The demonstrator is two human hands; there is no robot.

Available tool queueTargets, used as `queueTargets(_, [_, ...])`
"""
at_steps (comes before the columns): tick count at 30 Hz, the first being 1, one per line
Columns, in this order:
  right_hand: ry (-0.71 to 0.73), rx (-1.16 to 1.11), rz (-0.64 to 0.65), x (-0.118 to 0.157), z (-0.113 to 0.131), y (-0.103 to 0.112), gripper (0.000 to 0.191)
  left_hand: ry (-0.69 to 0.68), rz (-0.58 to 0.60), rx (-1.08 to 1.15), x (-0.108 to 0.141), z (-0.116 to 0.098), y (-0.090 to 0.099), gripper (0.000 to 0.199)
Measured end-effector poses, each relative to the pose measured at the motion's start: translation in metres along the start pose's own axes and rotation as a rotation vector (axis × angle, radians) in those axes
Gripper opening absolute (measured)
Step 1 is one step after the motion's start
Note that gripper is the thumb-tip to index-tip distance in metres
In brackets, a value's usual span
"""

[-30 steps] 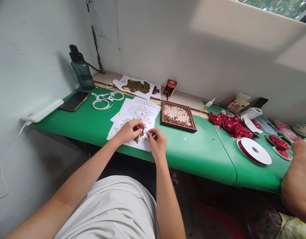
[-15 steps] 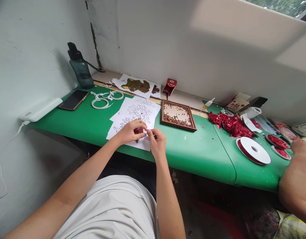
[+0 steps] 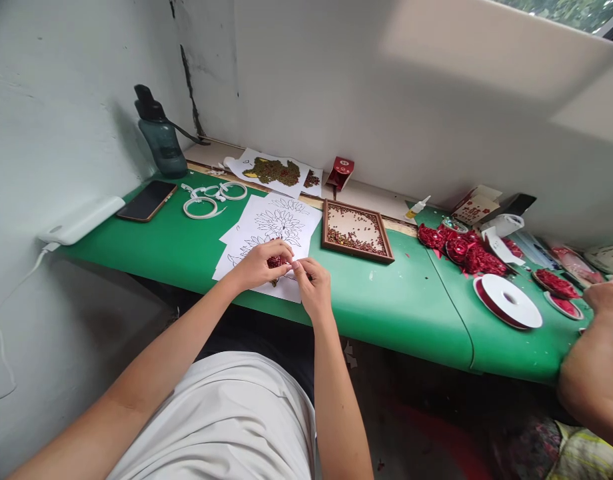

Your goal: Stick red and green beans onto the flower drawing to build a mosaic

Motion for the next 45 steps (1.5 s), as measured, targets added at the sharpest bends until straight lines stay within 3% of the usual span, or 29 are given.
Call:
queueTargets(14, [-0.027,-0.015,-0.079,0.000,-0.002,0.002,0.027,0.003,-0.010,-0.039,0.000,0.000,0.000,0.004])
queueTargets(33, [-0.049,0.056,0.071,-0.001,-0.009,-0.005,0.023,0.021,-0.013,-0.085,-0.004,0.007,-0.002,0.009])
queueTargets(36, [-0.064,0.092,0.028,-0.001,-0.008,-0.004,0.021,0.051,-0.041,-0.108,-0.005,0.008,-0.001,0.013])
queueTargets(41, [-0.109,0.187,-0.152,0.001,-0.014,0.004,0.018,0.092,-0.223,-0.114,-0.003,0.008,0.005,0.022])
queueTargets(43, [-0.112,0.226,-0.183,0.002,-0.018,0.006,0.026,0.108,-0.212,-0.135,-0.003,0.009,0.004,0.021])
queueTargets(45, [-0.067,0.286,-0.122,0.002,-0.020,0.003,0.037,0.117,-0.179,-0.183,-0.004,0.010,0.002,0.019])
Point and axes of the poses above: each hand's wrist, its own x-axis away from the middle knuckle, its own y-axis out of the back of the hand, z = x × y, the point moved 3 cm from there along -x, towards the middle knuckle, and after that the axes turned 11 degrees about y, right-handed, at the moved point
